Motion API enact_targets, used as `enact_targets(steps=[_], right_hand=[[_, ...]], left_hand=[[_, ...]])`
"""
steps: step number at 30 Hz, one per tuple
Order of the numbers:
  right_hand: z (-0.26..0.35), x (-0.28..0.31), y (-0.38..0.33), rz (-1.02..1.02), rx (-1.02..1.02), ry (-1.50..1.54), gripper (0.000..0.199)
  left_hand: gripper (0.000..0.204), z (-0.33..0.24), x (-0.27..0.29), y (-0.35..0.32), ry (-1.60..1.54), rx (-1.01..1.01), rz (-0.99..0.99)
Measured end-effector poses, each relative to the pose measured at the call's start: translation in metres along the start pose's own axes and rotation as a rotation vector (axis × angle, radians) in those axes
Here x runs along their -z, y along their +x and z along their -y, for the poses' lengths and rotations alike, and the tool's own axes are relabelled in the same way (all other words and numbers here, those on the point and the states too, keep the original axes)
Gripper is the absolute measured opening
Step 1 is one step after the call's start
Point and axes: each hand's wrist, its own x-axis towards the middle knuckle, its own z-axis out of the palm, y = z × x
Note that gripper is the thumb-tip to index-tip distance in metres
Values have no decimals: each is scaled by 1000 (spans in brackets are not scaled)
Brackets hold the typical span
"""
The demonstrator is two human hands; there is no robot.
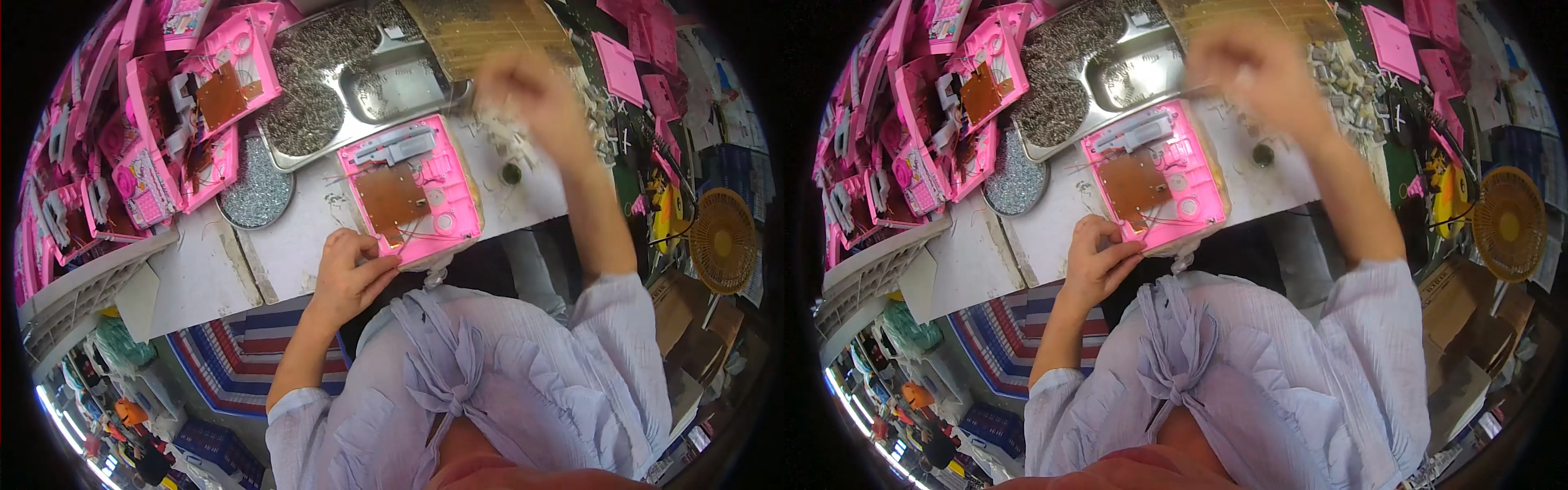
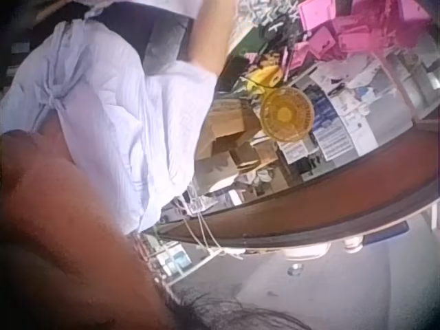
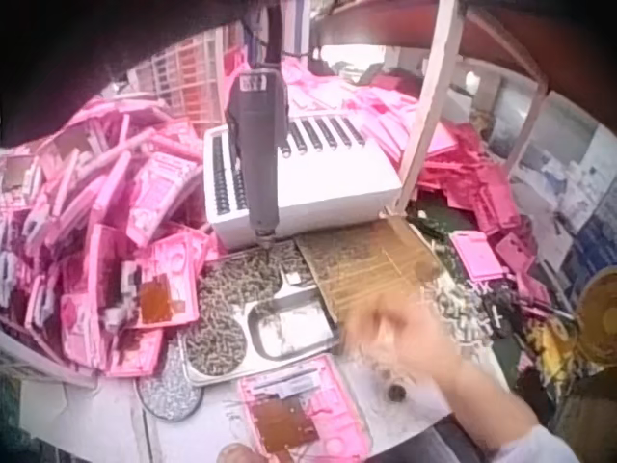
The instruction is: Soldering wires and assembling electronic components into a toy cash register.
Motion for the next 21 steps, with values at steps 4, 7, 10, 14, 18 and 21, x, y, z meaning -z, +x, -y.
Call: enact_targets(steps=[4, 7, 10, 14, 18, 21], right_hand=[[-8, -43, -87, 243, 138, -226, 16], [-18, -54, -98, 193, 350, -373, 20], [-16, -54, -99, 194, 390, -449, 21], [-15, -56, -96, 230, 418, -505, 20], [-8, -63, -99, 181, 375, -553, 20], [-10, -44, -105, 72, 323, -326, 22]], left_hand=[[29, -5, 0, -4, 11, 39, -14], [28, -7, -2, -7, 18, 75, -19], [27, -9, -4, -9, 13, 123, -28], [27, -10, -2, -5, 36, 93, -16], [28, -11, 7, 5, 104, -1, 29], [30, -11, 8, 8, 117, -41, 54]])
